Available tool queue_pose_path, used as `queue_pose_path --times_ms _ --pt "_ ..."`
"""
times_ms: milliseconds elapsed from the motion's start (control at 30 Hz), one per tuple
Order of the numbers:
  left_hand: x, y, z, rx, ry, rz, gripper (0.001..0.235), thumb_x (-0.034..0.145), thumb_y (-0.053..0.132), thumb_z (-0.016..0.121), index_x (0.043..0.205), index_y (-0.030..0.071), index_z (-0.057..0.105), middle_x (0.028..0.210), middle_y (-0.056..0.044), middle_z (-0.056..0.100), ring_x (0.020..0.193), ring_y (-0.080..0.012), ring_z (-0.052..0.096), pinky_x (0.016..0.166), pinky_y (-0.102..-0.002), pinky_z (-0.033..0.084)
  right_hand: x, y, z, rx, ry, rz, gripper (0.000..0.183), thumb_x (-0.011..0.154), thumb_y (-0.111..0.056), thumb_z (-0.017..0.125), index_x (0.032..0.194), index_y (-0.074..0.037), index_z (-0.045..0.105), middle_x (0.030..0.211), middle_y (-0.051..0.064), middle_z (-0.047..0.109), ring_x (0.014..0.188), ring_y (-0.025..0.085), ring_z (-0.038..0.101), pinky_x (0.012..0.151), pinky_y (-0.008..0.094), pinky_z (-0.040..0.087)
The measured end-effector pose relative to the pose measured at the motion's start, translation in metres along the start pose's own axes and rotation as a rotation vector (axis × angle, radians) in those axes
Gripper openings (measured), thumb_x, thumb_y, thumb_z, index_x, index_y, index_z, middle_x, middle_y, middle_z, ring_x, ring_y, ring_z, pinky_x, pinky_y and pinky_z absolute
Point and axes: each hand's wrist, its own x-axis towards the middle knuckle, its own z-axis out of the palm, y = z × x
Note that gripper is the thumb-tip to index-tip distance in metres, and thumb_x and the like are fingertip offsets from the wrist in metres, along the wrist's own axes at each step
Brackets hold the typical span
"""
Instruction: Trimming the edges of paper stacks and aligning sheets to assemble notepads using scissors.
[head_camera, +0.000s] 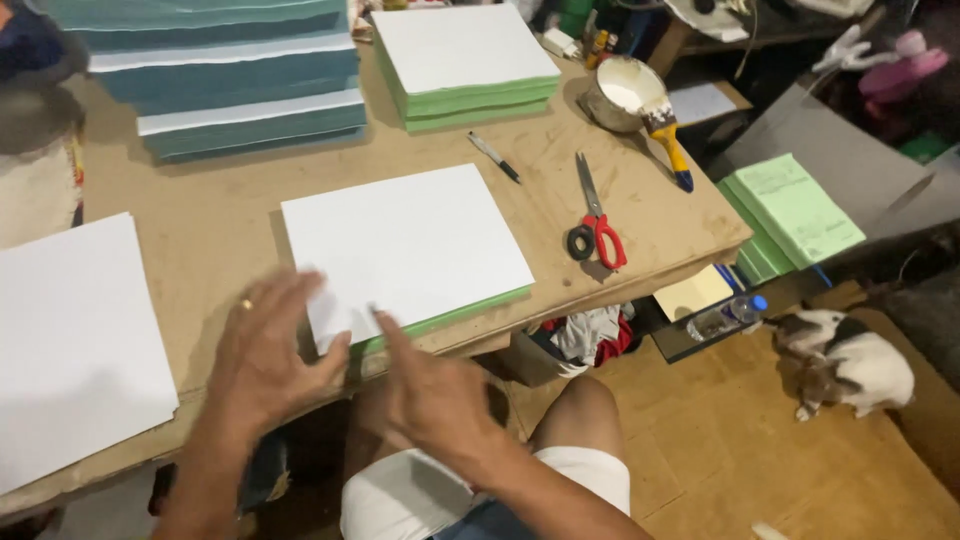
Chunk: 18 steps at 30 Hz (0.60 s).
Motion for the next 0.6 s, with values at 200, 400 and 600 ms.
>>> queue_pose_path --times_ms 200,400,600 --pt "-0.027 0.035 0.027 0.171 0.500 0.284 0.014 0.088 0.004 0.085 0.100 0.007 0.079 0.102 -0.004 0.076 0.094 -0.0212 0.073 0.091 -0.036 0.058 0.007 0.068 -0.006 -0.245 0.024 0.043 0.076 0.095 -0.037 0.065 0.162 -0.025 0.031 0.043 -0.008 0.043 0.035 0.012 0.036 0.031 0.028 0.030" --pt "-0.036 0.027 0.041 0.202 0.548 0.250 0.020 0.088 0.007 0.084 0.106 0.013 0.078 0.109 0.000 0.077 0.107 -0.0201 0.074 0.095 -0.040 0.054 0.029 0.202 -0.090 -0.188 0.191 0.604 0.055 0.102 -0.030 0.047 0.156 -0.037 0.043 0.076 0.016 0.066 0.066 0.036 0.062 0.059 0.049 0.051" --pt "-0.035 0.028 0.038 0.200 0.538 0.181 0.010 0.091 0.023 0.076 0.101 0.021 0.080 0.094 0.002 0.075 0.096 -0.0191 0.074 0.087 -0.035 0.056 0.066 0.366 -0.090 -0.377 0.437 0.482 0.042 0.107 -0.050 0.053 0.139 -0.025 0.064 0.097 0.025 0.072 0.096 0.047 0.073 0.075 0.061 0.057"
